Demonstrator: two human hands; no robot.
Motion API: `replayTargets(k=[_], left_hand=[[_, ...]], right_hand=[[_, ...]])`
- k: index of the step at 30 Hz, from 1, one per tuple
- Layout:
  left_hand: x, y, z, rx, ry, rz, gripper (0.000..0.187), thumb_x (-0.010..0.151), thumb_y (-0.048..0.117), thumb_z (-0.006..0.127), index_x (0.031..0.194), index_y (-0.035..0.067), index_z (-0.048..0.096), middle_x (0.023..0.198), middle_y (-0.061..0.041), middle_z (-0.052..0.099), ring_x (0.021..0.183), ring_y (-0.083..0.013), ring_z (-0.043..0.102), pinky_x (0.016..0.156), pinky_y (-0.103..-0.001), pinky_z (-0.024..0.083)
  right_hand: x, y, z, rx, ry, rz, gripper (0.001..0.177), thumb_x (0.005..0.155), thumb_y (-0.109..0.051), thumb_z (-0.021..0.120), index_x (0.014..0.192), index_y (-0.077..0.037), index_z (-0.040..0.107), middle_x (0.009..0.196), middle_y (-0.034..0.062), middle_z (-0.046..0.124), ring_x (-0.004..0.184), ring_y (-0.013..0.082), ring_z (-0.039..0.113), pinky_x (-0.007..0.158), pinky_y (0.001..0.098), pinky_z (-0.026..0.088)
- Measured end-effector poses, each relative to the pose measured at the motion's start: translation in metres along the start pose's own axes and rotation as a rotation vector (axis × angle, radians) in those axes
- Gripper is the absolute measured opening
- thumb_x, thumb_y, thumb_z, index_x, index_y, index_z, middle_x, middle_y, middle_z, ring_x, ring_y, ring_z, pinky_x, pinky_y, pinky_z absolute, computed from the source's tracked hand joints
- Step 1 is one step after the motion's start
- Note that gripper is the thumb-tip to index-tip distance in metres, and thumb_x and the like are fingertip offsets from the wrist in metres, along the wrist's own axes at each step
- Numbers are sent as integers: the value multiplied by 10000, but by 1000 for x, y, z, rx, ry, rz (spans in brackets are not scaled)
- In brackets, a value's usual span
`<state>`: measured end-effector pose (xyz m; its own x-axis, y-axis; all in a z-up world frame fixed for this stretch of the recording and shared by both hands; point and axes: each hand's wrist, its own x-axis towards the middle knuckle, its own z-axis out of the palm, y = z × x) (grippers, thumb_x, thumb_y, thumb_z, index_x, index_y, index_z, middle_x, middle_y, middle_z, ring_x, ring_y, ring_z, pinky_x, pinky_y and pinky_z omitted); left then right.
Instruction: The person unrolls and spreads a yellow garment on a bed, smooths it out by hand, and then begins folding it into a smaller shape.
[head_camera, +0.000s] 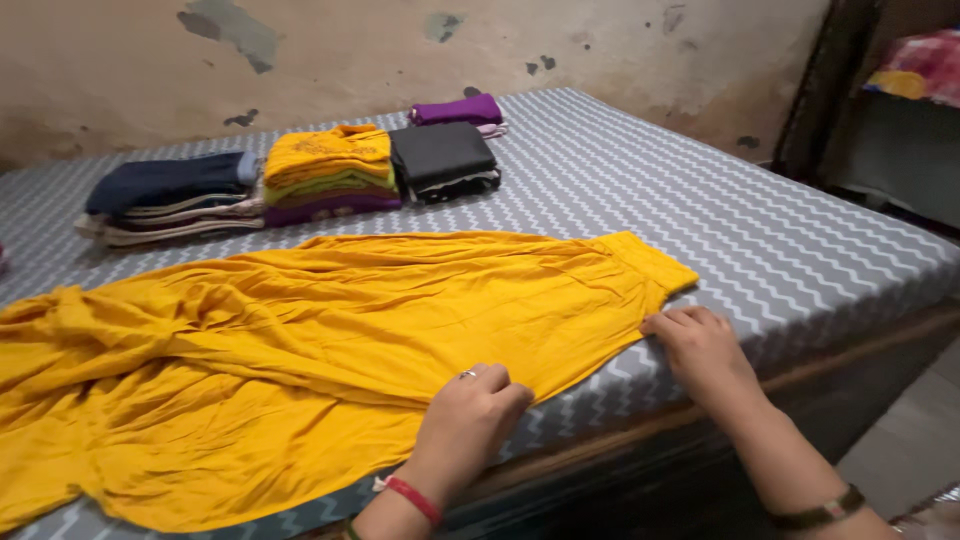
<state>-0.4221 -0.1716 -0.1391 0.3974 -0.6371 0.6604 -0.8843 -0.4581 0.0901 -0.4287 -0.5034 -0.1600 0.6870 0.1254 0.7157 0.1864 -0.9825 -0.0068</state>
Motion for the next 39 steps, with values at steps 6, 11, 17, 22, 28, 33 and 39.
replayTargets(k=[6, 11, 17, 22, 28, 33, 39], left_hand=[[-4, 6, 0, 1, 8, -19, 67, 832, 114, 654, 893, 135, 671, 841, -90, 591, 853, -310, 624, 721, -438, 505], [-18, 6, -20, -95, 54, 18, 101, 916, 129, 694, 1013, 107, 678, 886, -96, 644, 882, -310, 650, 785, -441, 526], [-53, -66, -86, 11, 44, -134, 205, 852, 103, 687, 1056, 96, 707, 1019, -109, 716, 986, -336, 678, 837, -440, 542], [-66, -111, -103, 99, -18, -288, 241, 860, 143, 674, 1096, 128, 715, 1079, -76, 714, 1052, -330, 655, 839, -448, 539], [-52, -141, -96, 151, -64, -331, 204, 899, 226, 668, 1076, 156, 742, 1073, -83, 707, 1051, -323, 650, 856, -458, 530], [-48, -155, -103, 292, -201, -338, 92, 859, 230, 680, 859, 156, 734, 956, -43, 730, 988, -284, 673, 832, -436, 543], [-54, -145, -126, 189, -36, -270, 79, 892, 178, 644, 868, 103, 650, 920, -96, 685, 906, -322, 668, 773, -460, 536]], right_hand=[[6, -102, 2, 696, 46, 222, 252, 952, -100, 621, 1195, -79, 685, 1124, 80, 733, 1040, 235, 712, 846, 359, 546], [3, -155, 23, 911, -119, 308, 225, 941, -115, 620, 1153, -66, 677, 1081, 79, 775, 996, 187, 758, 861, 319, 575], [-2, -148, 18, 866, -250, 353, 208, 896, -151, 702, 1081, -58, 711, 968, 62, 780, 908, 163, 737, 814, 299, 565], [-1, -153, 14, 885, -218, 307, 249, 875, -170, 725, 1096, -55, 717, 1008, 49, 771, 918, 151, 717, 803, 286, 548], [5, -158, 19, 840, -230, 357, 235, 895, -179, 726, 1096, -59, 728, 979, 51, 760, 918, 153, 739, 810, 297, 565], [5, -157, 17, 867, -272, 388, 236, 850, -171, 747, 1049, -51, 708, 956, 45, 723, 927, 152, 748, 799, 298, 584], [4, -158, 19, 778, -222, 370, 166, 860, -149, 750, 982, -43, 712, 884, 61, 743, 822, 171, 716, 756, 309, 558]])
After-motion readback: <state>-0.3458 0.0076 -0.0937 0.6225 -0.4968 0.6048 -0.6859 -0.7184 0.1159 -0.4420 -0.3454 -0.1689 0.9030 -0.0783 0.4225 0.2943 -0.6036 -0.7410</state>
